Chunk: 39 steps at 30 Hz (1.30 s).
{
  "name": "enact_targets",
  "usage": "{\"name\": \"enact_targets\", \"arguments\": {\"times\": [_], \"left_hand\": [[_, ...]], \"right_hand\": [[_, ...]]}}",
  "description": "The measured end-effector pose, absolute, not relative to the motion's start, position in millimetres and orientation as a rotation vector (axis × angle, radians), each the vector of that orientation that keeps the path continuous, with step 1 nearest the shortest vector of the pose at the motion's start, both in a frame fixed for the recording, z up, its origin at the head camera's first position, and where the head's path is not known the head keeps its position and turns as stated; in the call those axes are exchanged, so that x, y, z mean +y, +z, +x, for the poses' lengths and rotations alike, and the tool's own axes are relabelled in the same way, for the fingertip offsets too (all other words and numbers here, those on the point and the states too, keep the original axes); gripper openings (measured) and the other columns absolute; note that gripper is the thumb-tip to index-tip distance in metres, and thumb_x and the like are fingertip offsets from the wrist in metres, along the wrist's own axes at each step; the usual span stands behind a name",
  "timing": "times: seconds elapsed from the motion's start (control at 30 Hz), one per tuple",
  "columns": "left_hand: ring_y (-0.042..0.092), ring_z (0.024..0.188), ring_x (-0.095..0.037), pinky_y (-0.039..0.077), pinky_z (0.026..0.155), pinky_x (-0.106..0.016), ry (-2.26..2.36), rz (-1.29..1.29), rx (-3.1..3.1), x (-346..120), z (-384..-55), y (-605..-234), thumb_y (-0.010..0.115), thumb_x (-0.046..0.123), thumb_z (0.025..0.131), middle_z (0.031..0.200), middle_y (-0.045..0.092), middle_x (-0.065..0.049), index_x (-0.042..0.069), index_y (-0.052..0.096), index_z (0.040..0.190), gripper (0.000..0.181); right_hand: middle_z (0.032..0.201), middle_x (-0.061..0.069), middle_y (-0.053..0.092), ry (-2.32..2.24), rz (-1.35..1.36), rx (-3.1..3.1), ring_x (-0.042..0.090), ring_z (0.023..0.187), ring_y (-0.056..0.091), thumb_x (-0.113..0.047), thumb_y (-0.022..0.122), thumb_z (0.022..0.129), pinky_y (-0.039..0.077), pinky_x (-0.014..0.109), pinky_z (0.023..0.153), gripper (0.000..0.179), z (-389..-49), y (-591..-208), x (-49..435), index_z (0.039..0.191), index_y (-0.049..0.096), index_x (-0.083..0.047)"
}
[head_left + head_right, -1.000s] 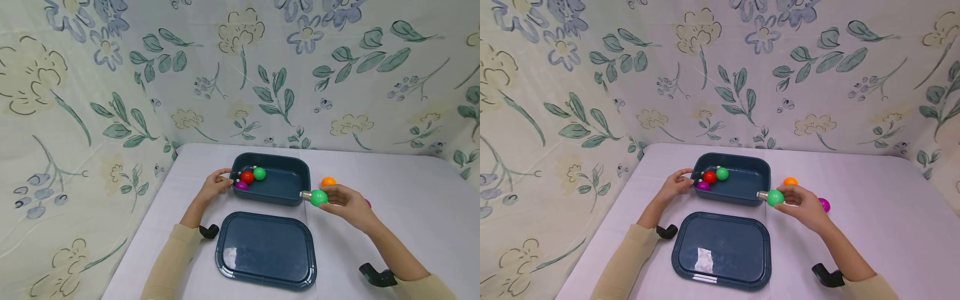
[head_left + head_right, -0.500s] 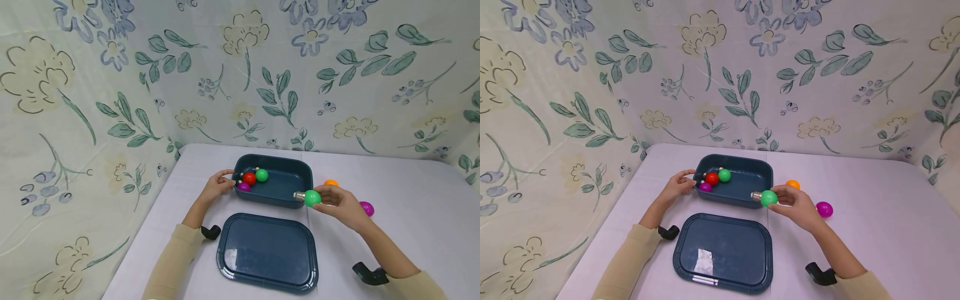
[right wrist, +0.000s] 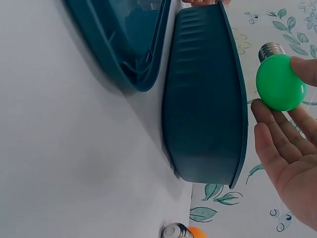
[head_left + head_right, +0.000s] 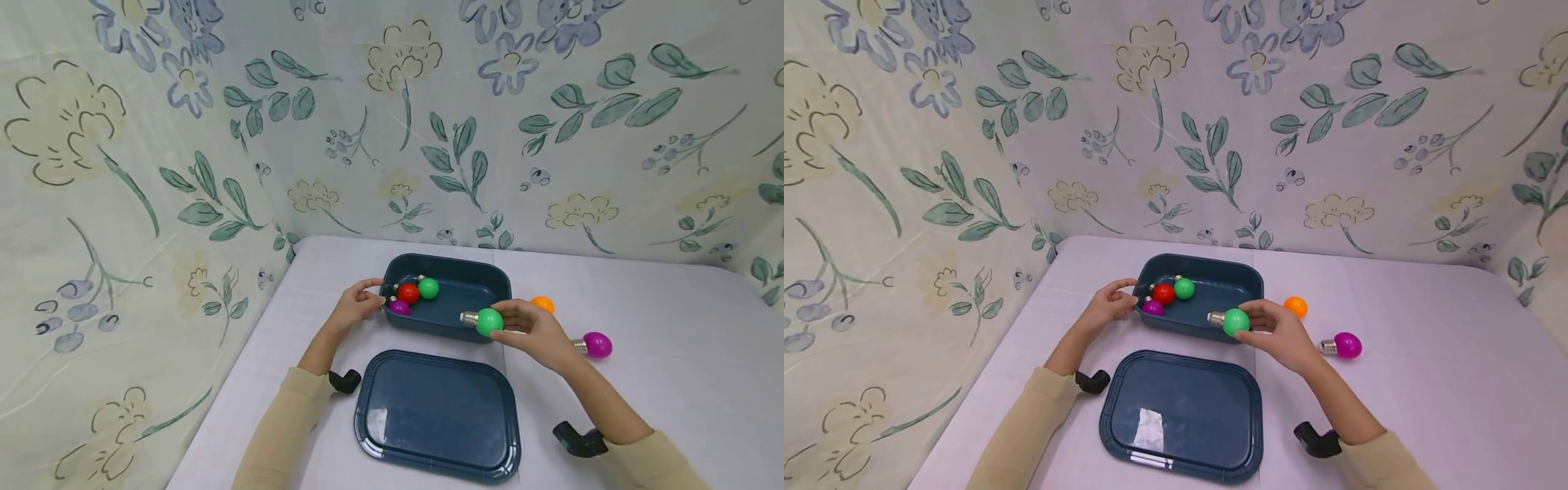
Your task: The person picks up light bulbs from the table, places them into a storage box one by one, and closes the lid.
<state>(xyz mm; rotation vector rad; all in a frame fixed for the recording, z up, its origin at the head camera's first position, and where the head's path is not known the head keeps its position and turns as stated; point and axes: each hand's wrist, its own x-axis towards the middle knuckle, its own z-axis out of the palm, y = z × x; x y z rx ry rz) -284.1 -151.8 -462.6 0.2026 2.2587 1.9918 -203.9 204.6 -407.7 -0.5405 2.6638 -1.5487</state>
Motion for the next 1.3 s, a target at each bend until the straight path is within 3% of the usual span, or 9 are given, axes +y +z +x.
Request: {"name": "enact_targets", "arguments": {"times": [0.17, 0.3, 0.43, 0.53, 0.63, 0.9, 1.13, 1.3], "left_hand": [[0.06, 0.081, -0.03, 0.043, 0.063, -0.029, 1.988, 0.217, 2.275, -152.7, -283.6, -462.4, 0.065, 0.011, 0.093, 0.079, 0.063, -0.003, 0.003, 0.053, 0.136, 0.046], [0.058, 0.089, -0.043, 0.043, 0.064, -0.03, 1.982, 0.222, 2.248, -153.6, -282.5, -458.6, 0.065, 0.011, 0.093, 0.079, 0.063, -0.002, 0.001, 0.05, 0.138, 0.048], [0.059, 0.086, -0.039, 0.043, 0.064, -0.03, 1.985, 0.201, 2.244, -153.4, -282.7, -459.8, 0.065, 0.01, 0.093, 0.079, 0.063, -0.002, 0.002, 0.052, 0.137, 0.046], [0.06, 0.079, -0.027, 0.043, 0.062, -0.028, 1.985, 0.196, 2.275, -153.0, -284.4, -464.0, 0.066, 0.013, 0.092, 0.079, 0.064, -0.003, 0.006, 0.055, 0.134, 0.044], [0.06, 0.08, -0.028, 0.042, 0.062, -0.028, 1.982, 0.204, 2.275, -152.6, -283.9, -463.0, 0.066, 0.013, 0.092, 0.08, 0.064, -0.004, 0.005, 0.054, 0.135, 0.045], [0.057, 0.091, -0.044, 0.042, 0.064, -0.03, 1.974, 0.2, 2.234, -153.8, -283.7, -458.4, 0.065, 0.011, 0.094, 0.081, 0.063, -0.004, 0.001, 0.049, 0.14, 0.05], [0.052, 0.098, -0.054, 0.044, 0.068, -0.034, 1.95, 0.221, 2.22, -151.1, -269.8, -433.7, 0.061, 0.005, 0.094, 0.089, 0.063, -0.021, -0.005, 0.046, 0.139, 0.049], [0.052, 0.096, -0.053, 0.044, 0.067, -0.033, 1.957, 0.231, 2.224, -150.4, -263.6, -426.5, 0.062, 0.005, 0.094, 0.083, 0.063, -0.011, -0.007, 0.046, 0.138, 0.049]], "right_hand": [[0.116, 0.015, 0.064, -1.565, -0.551, 2.672, 0.031, 0.1, 0.063, -0.018, 0.075, 0.088, 0.051, 0.022, 0.08, 0.042, -208.1, -411.2, 197.2, 0.123, 0.059, -0.001], [0.117, 0.016, 0.064, -1.605, -0.567, 2.642, 0.031, 0.101, 0.063, -0.016, 0.075, 0.087, 0.051, 0.022, 0.082, 0.043, -213.0, -413.2, 191.9, 0.123, 0.06, -0.001], [0.118, 0.015, 0.063, -1.614, -0.579, 2.619, 0.031, 0.103, 0.063, -0.016, 0.075, 0.087, 0.051, 0.022, 0.082, 0.043, -216.8, -414.6, 187.4, 0.124, 0.059, -0.001], [0.119, 0.016, 0.063, -1.606, -0.574, 2.619, 0.031, 0.103, 0.063, -0.018, 0.075, 0.087, 0.05, 0.021, 0.083, 0.044, -218.3, -415.0, 184.3, 0.125, 0.059, -0.002], [0.12, 0.016, 0.062, -1.61, -0.579, 2.62, 0.031, 0.104, 0.063, -0.017, 0.076, 0.087, 0.05, 0.022, 0.083, 0.045, -219.9, -415.6, 181.1, 0.125, 0.059, -0.001], [0.12, 0.014, 0.063, -1.619, -0.545, 2.622, 0.029, 0.105, 0.062, -0.021, 0.077, 0.086, 0.051, 0.024, 0.083, 0.047, -225.3, -415.8, 170.2, 0.126, 0.06, -0.004], [0.119, 0.013, 0.063, -1.587, -0.489, 2.636, 0.028, 0.104, 0.063, -0.026, 0.077, 0.085, 0.051, 0.027, 0.083, 0.047, -235.7, -417.1, 163.6, 0.124, 0.061, -0.005], [0.118, 0.014, 0.063, -1.593, -0.502, 2.623, 0.029, 0.103, 0.063, -0.025, 0.077, 0.086, 0.051, 0.028, 0.083, 0.047, -242.5, -417.3, 159.2, 0.124, 0.06, -0.004]]}}
